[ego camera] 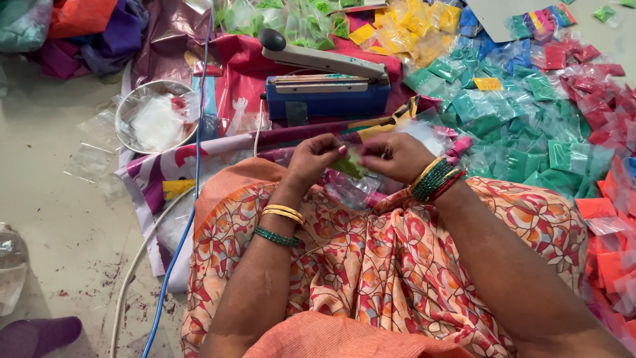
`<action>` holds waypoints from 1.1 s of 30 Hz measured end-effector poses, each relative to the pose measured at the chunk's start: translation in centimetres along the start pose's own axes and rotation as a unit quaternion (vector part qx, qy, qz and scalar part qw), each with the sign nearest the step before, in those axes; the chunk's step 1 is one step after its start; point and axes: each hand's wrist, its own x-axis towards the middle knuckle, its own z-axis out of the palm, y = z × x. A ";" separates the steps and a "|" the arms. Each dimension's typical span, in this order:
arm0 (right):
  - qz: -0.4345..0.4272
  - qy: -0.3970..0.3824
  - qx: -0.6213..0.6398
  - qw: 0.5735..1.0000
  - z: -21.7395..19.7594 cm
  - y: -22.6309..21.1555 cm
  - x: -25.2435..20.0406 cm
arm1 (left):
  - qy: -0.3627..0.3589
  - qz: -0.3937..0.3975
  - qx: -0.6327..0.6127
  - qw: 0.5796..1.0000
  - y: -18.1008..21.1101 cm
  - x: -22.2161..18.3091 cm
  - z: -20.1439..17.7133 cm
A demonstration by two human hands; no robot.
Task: The person packages colorful powders into small plastic bags and seals them with a heat sealer.
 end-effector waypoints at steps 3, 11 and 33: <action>0.014 -0.026 -0.139 0.990 -0.2 -0.9 -0.1 | -0.039 0.013 -0.008 0.999 0.3 -0.4 0.9; -0.092 0.016 -0.044 0.995 -0.7 0.7 -1.3 | 0.015 0.079 0.051 0.995 0.0 -0.1 1.0; 0.060 0.178 0.390 0.902 4.7 6.0 -1.0 | 0.070 0.117 -0.122 0.983 -1.9 0.8 2.5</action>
